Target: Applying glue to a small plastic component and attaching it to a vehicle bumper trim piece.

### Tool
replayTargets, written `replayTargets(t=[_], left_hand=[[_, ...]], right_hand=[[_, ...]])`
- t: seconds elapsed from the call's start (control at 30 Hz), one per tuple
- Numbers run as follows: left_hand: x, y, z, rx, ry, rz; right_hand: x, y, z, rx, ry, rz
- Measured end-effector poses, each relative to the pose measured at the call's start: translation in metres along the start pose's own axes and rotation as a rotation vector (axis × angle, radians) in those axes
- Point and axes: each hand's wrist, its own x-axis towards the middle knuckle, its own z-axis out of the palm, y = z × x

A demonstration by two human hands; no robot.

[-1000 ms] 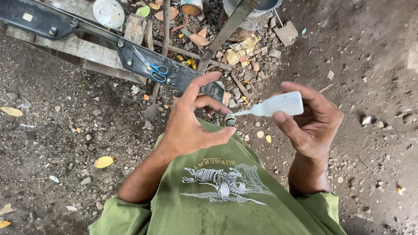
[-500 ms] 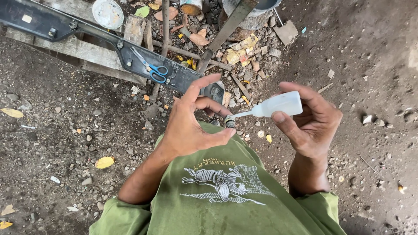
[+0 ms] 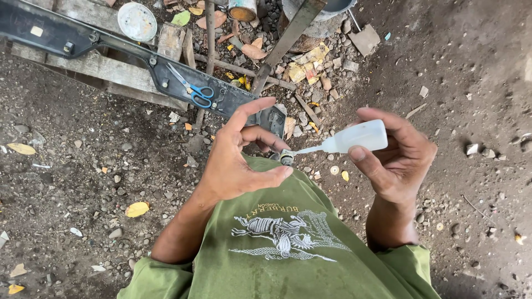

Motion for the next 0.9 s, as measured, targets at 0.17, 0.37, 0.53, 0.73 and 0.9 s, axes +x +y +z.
replayTargets(t=[0.17, 0.37, 0.53, 0.73, 0.9], left_hand=[[-0.003, -0.001, -0.002, -0.018, 0.009, 0.004], [-0.005, -0.001, -0.003, -0.013, 0.009, 0.009], [-0.006, -0.001, -0.002, -0.017, 0.012, 0.005], [-0.005, -0.001, -0.002, -0.023, 0.000, 0.006], [-0.005, -0.002, -0.002, -0.049, -0.008, 0.002]], right_hand=[[-0.002, -0.002, 0.002, 0.037, 0.036, -0.008], [-0.002, -0.007, 0.007, 0.034, 0.020, 0.014], [-0.001, -0.005, 0.007, -0.006, 0.006, -0.014], [0.001, -0.011, 0.007, -0.016, -0.008, -0.008], [0.000, -0.013, 0.007, -0.074, -0.017, -0.018]])
